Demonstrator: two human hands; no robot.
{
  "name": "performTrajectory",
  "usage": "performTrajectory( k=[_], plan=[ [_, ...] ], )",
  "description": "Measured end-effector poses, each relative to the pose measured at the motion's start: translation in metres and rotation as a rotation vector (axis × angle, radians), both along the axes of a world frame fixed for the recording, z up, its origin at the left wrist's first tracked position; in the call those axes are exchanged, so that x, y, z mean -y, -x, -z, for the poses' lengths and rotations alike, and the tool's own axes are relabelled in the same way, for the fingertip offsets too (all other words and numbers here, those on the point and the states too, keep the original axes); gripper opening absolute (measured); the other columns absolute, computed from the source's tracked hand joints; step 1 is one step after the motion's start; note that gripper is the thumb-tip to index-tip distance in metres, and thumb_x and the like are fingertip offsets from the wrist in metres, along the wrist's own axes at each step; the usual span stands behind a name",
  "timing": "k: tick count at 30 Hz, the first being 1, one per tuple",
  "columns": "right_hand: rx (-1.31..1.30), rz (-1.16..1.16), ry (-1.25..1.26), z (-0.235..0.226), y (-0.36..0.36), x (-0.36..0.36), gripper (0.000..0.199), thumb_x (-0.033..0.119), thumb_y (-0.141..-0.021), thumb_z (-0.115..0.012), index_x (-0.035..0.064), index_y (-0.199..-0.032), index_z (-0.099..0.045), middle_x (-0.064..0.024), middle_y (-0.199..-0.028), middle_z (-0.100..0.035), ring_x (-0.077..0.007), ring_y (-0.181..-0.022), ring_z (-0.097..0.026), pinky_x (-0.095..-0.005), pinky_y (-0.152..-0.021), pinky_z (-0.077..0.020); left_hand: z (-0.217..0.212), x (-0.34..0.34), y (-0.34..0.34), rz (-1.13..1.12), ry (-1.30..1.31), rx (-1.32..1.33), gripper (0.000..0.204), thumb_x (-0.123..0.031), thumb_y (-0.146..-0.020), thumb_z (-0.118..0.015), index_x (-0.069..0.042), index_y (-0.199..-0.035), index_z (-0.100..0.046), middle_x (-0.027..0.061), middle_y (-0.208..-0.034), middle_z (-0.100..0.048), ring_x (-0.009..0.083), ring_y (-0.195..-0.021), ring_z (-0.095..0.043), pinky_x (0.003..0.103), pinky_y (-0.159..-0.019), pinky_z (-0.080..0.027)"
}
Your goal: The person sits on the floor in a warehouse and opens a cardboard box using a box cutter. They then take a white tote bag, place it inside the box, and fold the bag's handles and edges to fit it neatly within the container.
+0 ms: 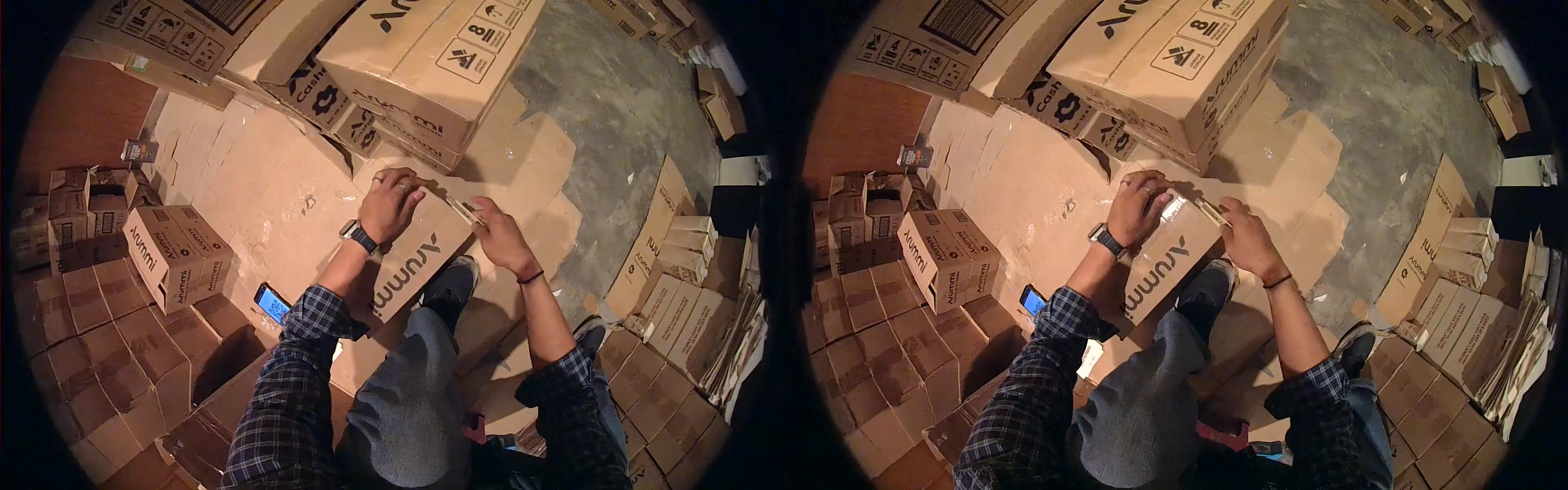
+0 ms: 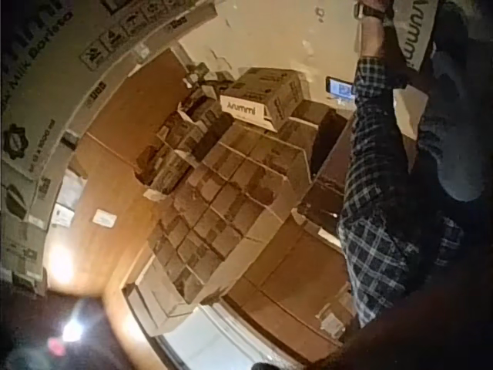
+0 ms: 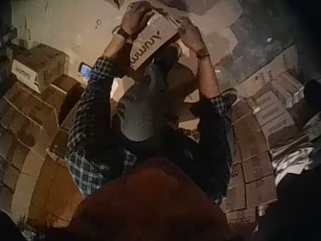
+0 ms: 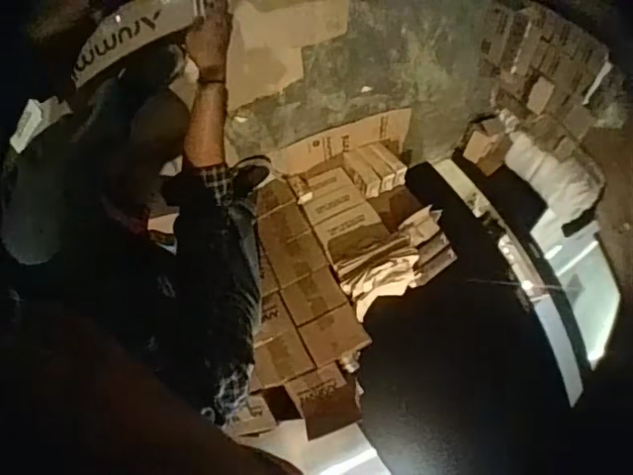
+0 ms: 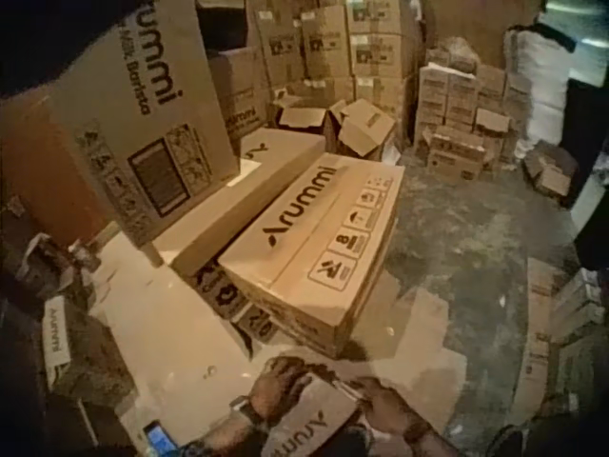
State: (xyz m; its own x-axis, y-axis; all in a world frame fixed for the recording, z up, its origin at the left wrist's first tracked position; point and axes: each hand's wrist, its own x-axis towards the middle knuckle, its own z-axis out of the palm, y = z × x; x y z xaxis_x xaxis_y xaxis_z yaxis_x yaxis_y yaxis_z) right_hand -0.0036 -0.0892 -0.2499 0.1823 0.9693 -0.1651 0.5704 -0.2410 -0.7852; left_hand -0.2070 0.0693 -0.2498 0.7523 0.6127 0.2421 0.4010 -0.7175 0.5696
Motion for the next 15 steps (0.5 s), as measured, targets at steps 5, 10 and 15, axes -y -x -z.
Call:
performTrajectory(
  k=[5,10,15],
  plan=[
    [-0.468,0.147,0.098,-0.012,-0.007,0.017,0.04,0.009,-0.092,-0.059,0.0021,-0.129,-0.047,-0.0142,-0.095,-0.068,-0.0182,-0.085,-0.066,-0.0295,-0.071,-0.0522,0.005,0.002,-0.005,-0.046,0.006,0.067,0.018,-0.022,-0.09,-0.062,-0.008,-0.099,-0.067,0.0103,-0.107,-0.062,0.0322,-0.103,-0.053,0.041,-0.09,-0.045],
    [-0.756,0.23,0.202,-0.029,-0.002,0.03,0.036,0.01,-0.096,-0.054,0.0027,-0.131,-0.048,-0.0063,-0.087,-0.065,-0.0081,-0.069,-0.058,-0.0223,-0.061,-0.0478,0.002,0.0,-0.005,-0.06,0.042,0.042,0.018,-0.025,-0.089,-0.063,-0.009,-0.096,-0.067,0.0095,-0.106,-0.062,0.0322,-0.103,-0.053,0.041,-0.089,-0.045],
    [-0.937,0.237,0.083,-0.022,0.013,0.048,0.026,0.01,-0.098,-0.052,0.0,-0.122,-0.051,-0.0037,-0.08,-0.063,-0.0073,-0.058,-0.049,-0.0208,-0.057,-0.044,0.004,-0.001,-0.006,-0.094,0.065,0.0,0.019,-0.027,-0.089,-0.063,-0.01,-0.095,-0.067,0.0081,-0.107,-0.061,0.0328,-0.103,-0.053,0.042,-0.088,-0.046]
  ],
)
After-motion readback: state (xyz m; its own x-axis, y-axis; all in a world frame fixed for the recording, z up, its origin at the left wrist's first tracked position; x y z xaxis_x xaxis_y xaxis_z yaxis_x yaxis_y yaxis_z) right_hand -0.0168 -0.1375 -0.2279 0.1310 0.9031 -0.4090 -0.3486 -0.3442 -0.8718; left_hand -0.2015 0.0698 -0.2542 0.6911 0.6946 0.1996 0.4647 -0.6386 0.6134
